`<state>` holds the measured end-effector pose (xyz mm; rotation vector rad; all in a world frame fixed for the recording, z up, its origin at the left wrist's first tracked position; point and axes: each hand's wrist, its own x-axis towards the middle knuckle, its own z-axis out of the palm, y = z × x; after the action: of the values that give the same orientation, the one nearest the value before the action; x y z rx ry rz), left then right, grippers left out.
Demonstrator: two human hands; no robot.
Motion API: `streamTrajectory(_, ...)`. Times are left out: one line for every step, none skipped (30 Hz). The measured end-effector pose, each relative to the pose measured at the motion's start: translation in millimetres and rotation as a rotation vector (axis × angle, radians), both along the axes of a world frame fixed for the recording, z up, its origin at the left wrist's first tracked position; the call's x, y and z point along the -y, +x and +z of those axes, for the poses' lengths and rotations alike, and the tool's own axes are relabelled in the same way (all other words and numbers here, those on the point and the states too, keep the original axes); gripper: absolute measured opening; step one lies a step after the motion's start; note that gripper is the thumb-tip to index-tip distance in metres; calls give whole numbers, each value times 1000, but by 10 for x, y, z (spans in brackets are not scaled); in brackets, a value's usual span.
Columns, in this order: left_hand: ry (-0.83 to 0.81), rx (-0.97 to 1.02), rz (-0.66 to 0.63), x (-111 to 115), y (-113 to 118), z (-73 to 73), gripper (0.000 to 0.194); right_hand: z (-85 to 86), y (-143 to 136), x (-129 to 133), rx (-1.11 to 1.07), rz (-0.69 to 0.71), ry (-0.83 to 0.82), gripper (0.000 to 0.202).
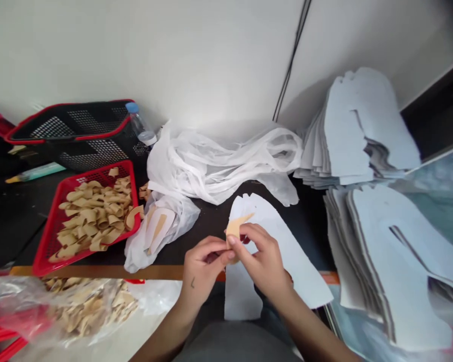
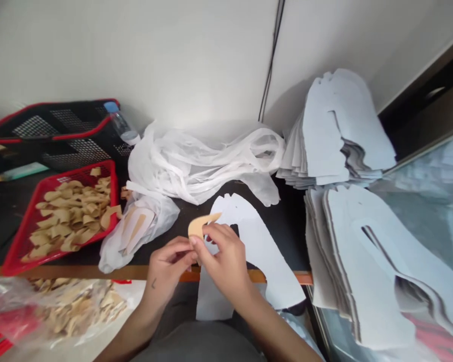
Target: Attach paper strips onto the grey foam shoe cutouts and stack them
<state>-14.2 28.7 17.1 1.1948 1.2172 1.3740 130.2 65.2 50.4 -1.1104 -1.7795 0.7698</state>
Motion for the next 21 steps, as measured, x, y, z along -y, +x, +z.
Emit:
streamTrajectory(17, -29, -29, -7, 0, 0, 9, -9, 14, -18, 0, 25, -37, 20)
streamTrajectory(47, -60, -35, -18, -14, 3, 9, -21, 36, -33, -5, 56, -64, 24)
streamTrajectory(84, -81, -15, -37, -38, 8, 8, -32, 63, -46, -19, 89, -87, 27)
streamTrajectory(123, -88, 25, -65, -69, 14, 8, -42, 90, -58, -48, 126, -116, 29)
streamTrajectory(161, -86, 69, -102, -102, 22, 9, -49, 115, -69, -99, 169, -165, 32)
streamTrajectory(199, -83, 102, -148, -136, 33, 13, -53, 136, -82, -171, 224, -237, 34)
streamTrajectory(235, -86, 102, -200, -167, 50, 21, -54, 151, -96, -256, 297, -326, 38)
streamTrajectory(267, -99, 64, -255, -193, 75, 30, -54, 163, -112, -337, 388, -418, 41)
streamTrajectory(291, -129, -5, -310, -212, 110, 38, -55, 172, -130, -409, 483, -500, 45)
streamTrajectory(301, -173, -86, -360, -222, 152, 42, -57, 182, -151, -466, 567, -561, 47)
streamTrajectory(300, -220, -157, -403, -225, 198, 38, -61, 196, -172, -501, 626, -604, 49)
streamTrajectory(285, -264, -205, -438, -220, 243, 29, -68, 215, -192, -505, 651, -629, 51)
streamTrajectory(263, -302, -225, -464, -209, 283, 20, -78, 240, -210, -478, 627, -636, 53)
streamTrajectory(241, -333, -212, -482, -193, 310, 13, -90, 272, -221, -422, 549, -617, 54)
streamTrajectory(218, -353, -175, -493, -174, 322, 11, -104, 308, -224, -340, 419, -560, 55)
streamTrajectory(186, -353, -127, -500, -152, 318, 11, -117, 344, -217, -242, 242, -455, 53)
streamTrajectory(142, -330, -84, -503, -129, 298, 12, -128, 375, -200, -146, 37, -303, 45)
streamTrajectory(85, -284, -54, -503, -105, 266, 15, -137, 397, -172, -62, -160, -123, 35)
streamTrajectory(26, -215, -40, -501, -79, 225, 18, -143, 405, -139, 5, -317, 56, 27)
streamTrajectory(-34, -132, -44, -496, -51, 180, 22, -146, 397, -102, 64, -402, 197, 21)
streamTrajectory(-93, -45, -63, -491, -23, 137, 25, -149, 375, -68, 117, -417, 285, 16)
